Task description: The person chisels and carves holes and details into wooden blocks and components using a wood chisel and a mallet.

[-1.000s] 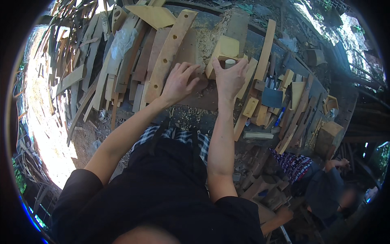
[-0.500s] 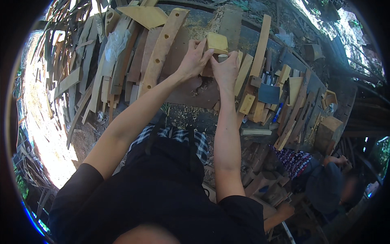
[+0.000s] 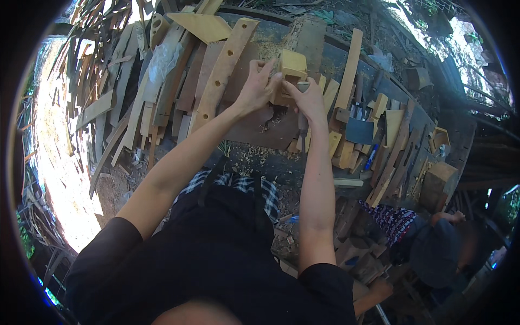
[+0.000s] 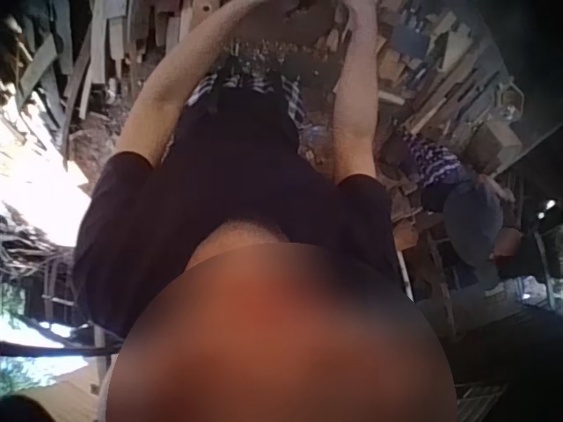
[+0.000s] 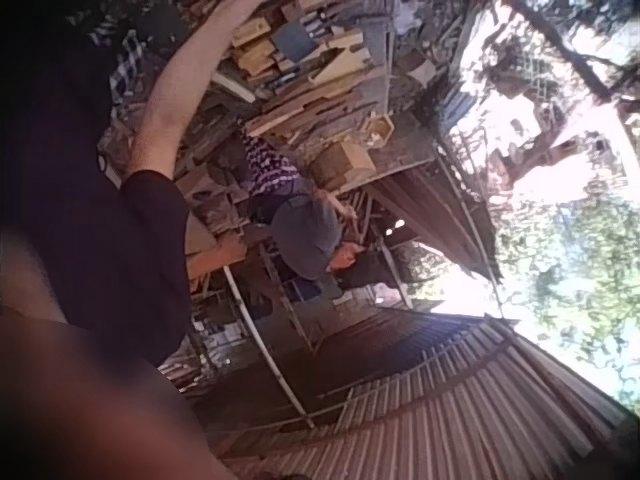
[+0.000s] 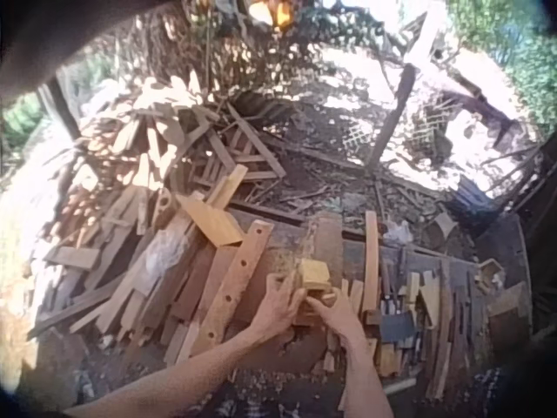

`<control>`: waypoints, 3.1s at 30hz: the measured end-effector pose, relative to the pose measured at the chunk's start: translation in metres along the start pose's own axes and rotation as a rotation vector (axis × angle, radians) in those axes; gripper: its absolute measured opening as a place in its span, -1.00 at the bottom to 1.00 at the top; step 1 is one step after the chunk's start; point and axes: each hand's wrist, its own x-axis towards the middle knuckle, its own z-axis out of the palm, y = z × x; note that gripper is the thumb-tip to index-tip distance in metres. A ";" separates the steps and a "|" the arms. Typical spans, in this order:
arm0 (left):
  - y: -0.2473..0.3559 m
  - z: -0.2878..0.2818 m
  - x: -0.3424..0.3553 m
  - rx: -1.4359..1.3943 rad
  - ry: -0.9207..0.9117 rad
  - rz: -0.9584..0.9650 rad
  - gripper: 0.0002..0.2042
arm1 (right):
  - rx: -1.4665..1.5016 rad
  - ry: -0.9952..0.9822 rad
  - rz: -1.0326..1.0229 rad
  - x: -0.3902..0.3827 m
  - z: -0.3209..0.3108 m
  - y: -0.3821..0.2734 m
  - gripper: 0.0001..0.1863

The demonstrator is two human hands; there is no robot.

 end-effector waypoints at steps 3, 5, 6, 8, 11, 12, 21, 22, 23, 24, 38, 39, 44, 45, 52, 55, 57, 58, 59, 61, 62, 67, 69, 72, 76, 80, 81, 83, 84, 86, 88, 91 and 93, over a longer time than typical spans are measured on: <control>0.019 -0.044 -0.010 0.101 0.103 0.147 -0.61 | -0.211 -0.082 0.053 0.002 -0.004 0.018 -0.56; 0.010 -0.069 -0.014 0.124 0.142 0.124 -0.64 | -0.146 0.003 0.079 -0.002 0.004 0.008 -0.59; 0.006 -0.078 -0.015 0.145 0.179 0.105 -0.66 | -0.142 0.007 0.080 -0.001 0.003 0.011 -0.59; -0.002 -0.086 -0.021 0.132 0.175 0.075 -0.66 | -0.106 -0.028 0.111 0.000 0.000 0.019 -0.61; -0.013 -0.092 -0.029 0.121 0.164 0.048 -0.65 | -0.038 -0.016 0.081 -0.002 0.001 0.022 -0.60; -0.014 -0.094 -0.032 0.124 0.148 0.043 -0.64 | -0.038 -0.012 0.079 -0.004 0.003 0.022 -0.60; -0.010 -0.089 -0.045 0.753 0.281 0.307 -0.45 | 0.117 -0.025 0.160 -0.004 0.000 0.035 -0.63; -0.007 -0.084 -0.041 0.751 0.280 0.303 -0.45 | 0.097 -0.028 0.174 -0.005 0.001 0.033 -0.64; -0.004 -0.075 -0.030 0.508 0.161 0.298 -0.44 | 0.078 -0.029 0.188 -0.006 0.001 0.032 -0.65; 0.000 -0.064 -0.020 0.265 0.047 0.289 -0.44 | 0.073 -0.033 0.190 -0.007 0.001 0.032 -0.65; -0.016 0.035 0.031 0.477 0.169 0.072 -0.52 | 0.075 0.035 0.143 -0.006 0.012 0.025 -0.58; -0.016 0.035 0.031 0.480 0.166 0.069 -0.52 | 0.077 0.032 0.146 -0.006 0.012 0.025 -0.58; -0.018 0.034 0.031 0.512 0.210 0.113 -0.58 | 0.111 0.015 0.127 -0.007 0.011 0.022 -0.56; -0.018 0.034 0.031 0.510 0.212 0.113 -0.58 | 0.109 0.015 0.125 -0.007 0.010 0.022 -0.56; -0.015 0.032 0.035 0.508 0.158 0.064 -0.47 | 0.089 0.101 0.011 -0.028 -0.028 0.007 -0.56; -0.008 0.022 0.030 0.437 0.214 0.070 -0.41 | 0.372 0.123 -0.152 -0.048 -0.056 -0.029 -0.61; 0.017 0.010 0.024 0.259 0.283 0.185 -0.35 | 0.550 0.131 -0.263 -0.056 -0.072 -0.055 -0.64; 0.038 -0.005 0.013 0.272 0.288 0.182 -0.35 | 0.654 0.071 -0.339 -0.057 -0.069 -0.067 -0.65; 0.069 -0.020 -0.001 -0.188 -0.016 0.158 -0.35 | 0.756 0.017 -0.417 -0.058 -0.066 -0.074 -0.66; 0.097 -0.034 -0.033 -0.626 -0.311 0.133 -0.33 | 0.654 -0.091 -0.453 -0.059 -0.046 -0.083 -0.65; 0.100 -0.038 -0.047 -0.666 -0.261 0.064 -0.33 | 0.541 -0.188 -0.477 -0.057 -0.033 -0.087 -0.63; 0.087 -0.103 -0.095 -0.805 0.010 -0.416 -0.59 | 0.578 -0.289 -0.553 -0.044 0.032 -0.080 -0.52; 0.071 -0.124 -0.113 -0.856 0.270 -0.357 -0.66 | 0.651 -0.243 -0.190 -0.034 0.059 -0.064 -0.37; 0.058 -0.135 -0.120 -0.854 0.640 -0.251 -0.83 | 0.188 0.212 -0.252 -0.025 0.150 -0.041 -0.10; 0.054 -0.155 -0.119 -1.087 0.915 -0.233 -0.85 | -0.121 0.283 -0.132 -0.050 0.203 -0.075 0.14; 0.055 -0.173 -0.111 -1.180 0.964 -0.290 -0.85 | -0.224 0.226 -0.306 -0.036 0.180 -0.049 0.13; 0.048 -0.179 -0.112 -1.244 0.941 -0.322 -0.85 | -0.221 0.130 -0.329 -0.035 0.166 -0.042 0.11; 0.028 -0.195 -0.110 -1.318 0.905 -0.356 -0.84 | -0.122 0.037 -0.370 -0.033 0.145 -0.026 0.05; 0.015 -0.200 -0.110 -1.371 0.867 -0.348 -0.84 | -0.023 -0.067 -0.414 -0.034 0.132 -0.017 0.00; -0.003 -0.202 -0.102 -1.435 0.819 -0.360 -0.84 | 0.101 -0.148 -0.275 -0.043 0.103 -0.012 -0.10; -0.007 -0.198 -0.084 -1.468 0.803 -0.464 -0.84 | 0.173 -0.364 -0.125 -0.052 0.071 -0.004 -0.11; -0.014 -0.189 -0.059 -1.481 0.736 -0.512 -0.85 | 0.777 -0.521 0.273 -0.076 0.042 0.015 -0.14; -0.012 -0.181 -0.043 -1.472 0.651 -0.479 -0.87 | 0.592 -0.466 0.238 -0.102 0.034 0.020 -0.18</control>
